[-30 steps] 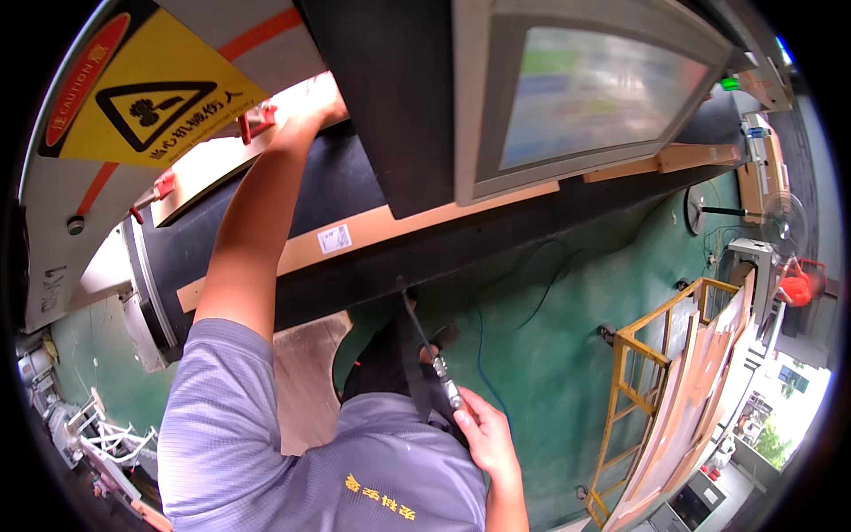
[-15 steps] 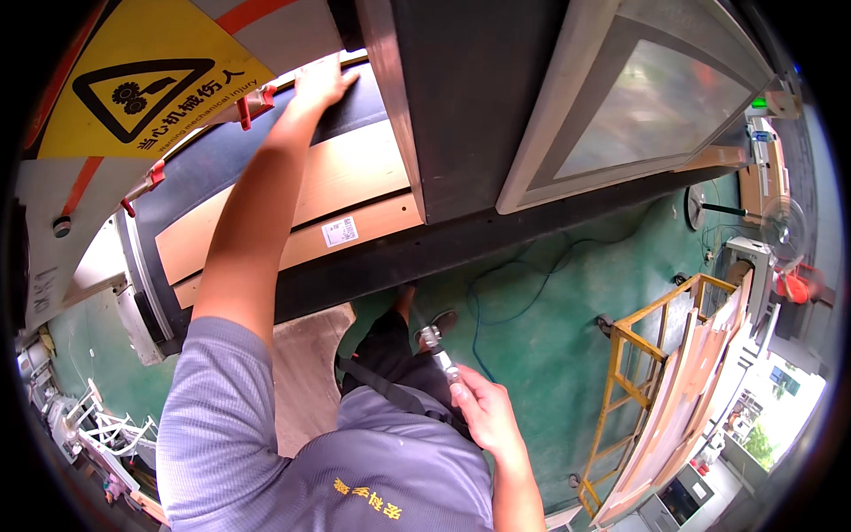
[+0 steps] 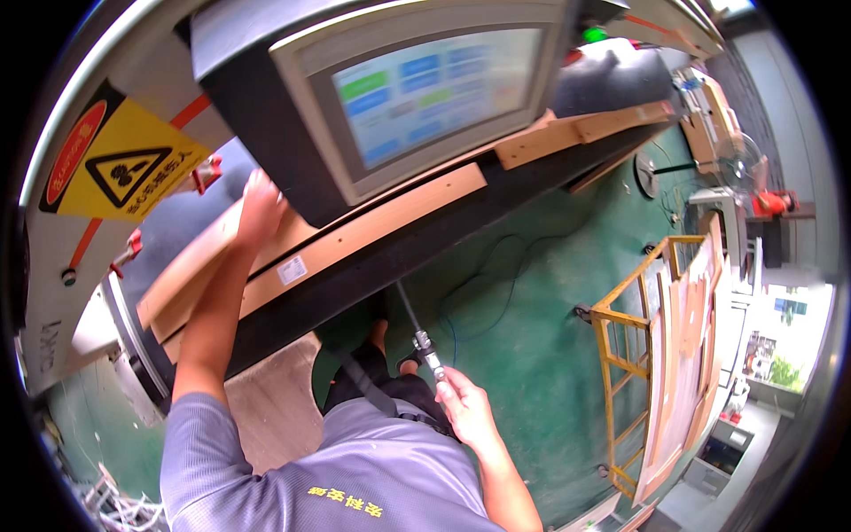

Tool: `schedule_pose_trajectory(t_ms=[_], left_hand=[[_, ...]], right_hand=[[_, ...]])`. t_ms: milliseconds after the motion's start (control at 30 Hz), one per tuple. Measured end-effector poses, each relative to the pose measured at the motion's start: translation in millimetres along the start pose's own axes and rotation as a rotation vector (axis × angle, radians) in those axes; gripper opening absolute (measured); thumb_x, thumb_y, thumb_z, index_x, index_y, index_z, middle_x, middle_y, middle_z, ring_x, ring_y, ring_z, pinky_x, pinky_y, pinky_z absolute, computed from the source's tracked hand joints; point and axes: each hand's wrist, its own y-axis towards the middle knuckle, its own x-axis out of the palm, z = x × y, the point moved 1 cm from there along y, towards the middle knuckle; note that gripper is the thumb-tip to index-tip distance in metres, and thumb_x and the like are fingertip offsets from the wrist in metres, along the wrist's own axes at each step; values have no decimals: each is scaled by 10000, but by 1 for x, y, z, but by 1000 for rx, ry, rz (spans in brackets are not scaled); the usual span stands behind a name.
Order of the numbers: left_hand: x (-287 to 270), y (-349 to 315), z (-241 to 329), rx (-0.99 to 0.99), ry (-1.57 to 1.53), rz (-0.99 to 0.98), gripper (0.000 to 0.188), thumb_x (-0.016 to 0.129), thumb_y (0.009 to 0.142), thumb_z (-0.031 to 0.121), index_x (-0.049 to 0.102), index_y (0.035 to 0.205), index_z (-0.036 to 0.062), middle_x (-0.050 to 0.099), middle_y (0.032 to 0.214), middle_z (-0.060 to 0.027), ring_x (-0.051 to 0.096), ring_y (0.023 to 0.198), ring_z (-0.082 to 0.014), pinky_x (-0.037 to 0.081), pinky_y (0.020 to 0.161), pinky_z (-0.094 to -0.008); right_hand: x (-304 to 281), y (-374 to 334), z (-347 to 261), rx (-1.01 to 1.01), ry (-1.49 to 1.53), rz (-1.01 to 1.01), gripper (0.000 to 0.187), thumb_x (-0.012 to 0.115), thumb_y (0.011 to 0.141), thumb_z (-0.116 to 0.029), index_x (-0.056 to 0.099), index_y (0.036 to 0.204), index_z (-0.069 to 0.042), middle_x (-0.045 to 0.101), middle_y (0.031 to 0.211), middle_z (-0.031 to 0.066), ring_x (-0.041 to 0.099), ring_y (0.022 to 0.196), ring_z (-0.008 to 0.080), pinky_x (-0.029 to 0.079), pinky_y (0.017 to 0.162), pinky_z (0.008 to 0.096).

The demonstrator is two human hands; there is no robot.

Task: The person positions wooden boards onto a large machine, operates a digital interface on the machine, and cleans the work surfaces with a hand-held air nozzle.

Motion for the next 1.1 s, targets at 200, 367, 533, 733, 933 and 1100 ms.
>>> schedule_pose_trajectory(t_ms=[200,367,533,733,933,1100], left_hand=[[-17,-145,57,-134,-71,11,489,810,838,160,713,1310,247,549,1198,-122,526,1112,-348,442,976,-478],[-10,-194,69,-85,-19,58,567,847,783,163,692,1321,256,550,1271,-93,520,1167,-345,435,998,-487],[-14,-206,58,10,-37,5,591,862,766,183,679,1328,202,552,1289,-93,533,1188,-336,435,1011,-497],[-22,-210,52,35,29,-51,755,873,755,172,575,1449,177,505,1429,-123,469,1339,-363,401,1105,-507],[-25,-194,51,-51,3,-253,963,910,684,209,478,1544,195,508,1410,-130,473,1312,-360,375,1104,-524],[-30,-216,46,-152,-7,-446,1023,875,700,228,403,1606,180,561,1302,-153,511,1259,-362,385,1064,-533]], right_hand=[[-17,-18,35,-35,72,73,438,624,1075,-315,605,1407,-29,624,872,-21,454,567,17,360,496,203],[-28,-21,57,-6,70,7,415,616,1080,-290,604,1421,-55,629,891,-20,440,555,20,357,489,207],[-34,-35,53,-105,107,150,376,602,1086,-289,639,1404,-92,606,790,-41,447,561,22,365,492,211],[-90,-21,48,-196,303,422,306,509,1117,-354,636,1108,-76,615,750,21,424,440,53,337,389,248],[-96,-25,14,-215,210,255,317,503,1116,-360,636,1175,-79,577,744,-12,429,482,45,334,422,225],[-115,8,-50,-398,49,411,286,502,1115,-296,667,1113,-63,544,679,-22,485,584,72,413,557,286]])
